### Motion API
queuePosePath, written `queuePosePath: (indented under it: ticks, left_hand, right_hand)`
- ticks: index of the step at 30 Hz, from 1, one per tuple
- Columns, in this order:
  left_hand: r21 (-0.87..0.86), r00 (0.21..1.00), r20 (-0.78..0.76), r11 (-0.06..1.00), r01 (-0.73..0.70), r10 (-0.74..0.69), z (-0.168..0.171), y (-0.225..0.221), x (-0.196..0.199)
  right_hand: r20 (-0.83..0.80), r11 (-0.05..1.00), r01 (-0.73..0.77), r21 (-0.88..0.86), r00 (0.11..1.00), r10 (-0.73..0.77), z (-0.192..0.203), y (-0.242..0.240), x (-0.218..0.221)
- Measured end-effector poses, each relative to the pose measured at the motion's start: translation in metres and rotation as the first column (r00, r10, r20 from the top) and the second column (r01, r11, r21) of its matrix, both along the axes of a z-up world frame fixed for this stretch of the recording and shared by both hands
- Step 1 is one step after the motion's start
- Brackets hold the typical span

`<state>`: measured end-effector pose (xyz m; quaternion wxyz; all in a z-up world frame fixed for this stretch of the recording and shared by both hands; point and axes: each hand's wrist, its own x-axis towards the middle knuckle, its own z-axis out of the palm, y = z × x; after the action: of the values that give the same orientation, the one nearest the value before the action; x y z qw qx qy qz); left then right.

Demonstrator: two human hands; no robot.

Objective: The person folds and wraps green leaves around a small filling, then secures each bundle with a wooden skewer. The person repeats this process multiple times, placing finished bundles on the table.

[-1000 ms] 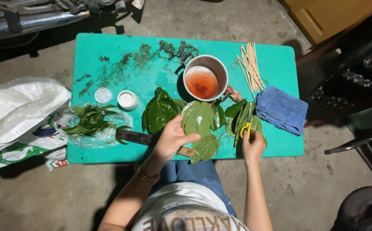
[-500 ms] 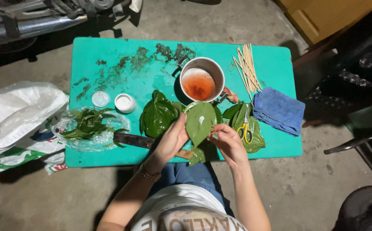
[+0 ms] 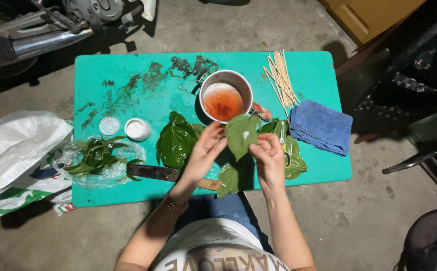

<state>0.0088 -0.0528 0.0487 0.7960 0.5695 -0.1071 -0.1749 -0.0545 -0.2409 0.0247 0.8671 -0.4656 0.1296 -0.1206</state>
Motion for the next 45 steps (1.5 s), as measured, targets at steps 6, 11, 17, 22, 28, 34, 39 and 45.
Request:
queuePosePath:
  ticks: [6,11,17,22,28,34,39,45]
  left_hand:
    - [0.49,0.525,0.84,0.604,-0.628,-0.135,-0.014,0.002,0.085]
    - [0.926,0.743,0.309,0.01,-0.377,-0.594,-0.091,-0.078,0.182]
    - [0.952,0.694,0.24,0.023,-0.306,-0.679,-0.126,-0.088,0.198]
    - [0.566,0.363,0.794,0.375,-0.734,-0.488,-0.072,-0.075,0.165]
    - [0.528,0.909,0.38,0.847,-0.062,-0.17,-0.043,-0.083,0.147]
    - [0.173,0.977,0.077,0.968,0.184,-0.2,-0.064,-0.1,0.131]
    - [0.235,0.987,0.019,0.96,0.153,-0.162,-0.082,-0.094,0.141]
    - [0.393,0.935,0.197,0.897,0.2,-0.295,-0.095,-0.081,0.153]
  right_hand:
    - [0.052,0.97,0.245,-0.006,0.968,-0.244,0.001,-0.042,0.002]
    - [0.021,0.951,0.306,-0.052,0.952,-0.305,-0.005,-0.051,-0.009]
    - [0.032,0.942,0.332,-0.052,0.943,-0.331,-0.014,-0.066,-0.012]
    - [0.029,0.945,0.327,0.0,0.945,-0.327,-0.036,-0.077,0.022]
    - [-0.031,0.945,0.283,0.161,0.959,-0.282,-0.049,-0.067,0.069]
    - [-0.056,0.935,0.241,0.262,0.971,-0.234,-0.061,-0.042,0.107]
    - [-0.056,0.936,0.203,0.288,0.979,-0.196,-0.076,-0.037,0.114]
    - [-0.072,0.929,0.217,0.299,0.976,-0.205,-0.077,-0.037,0.113]
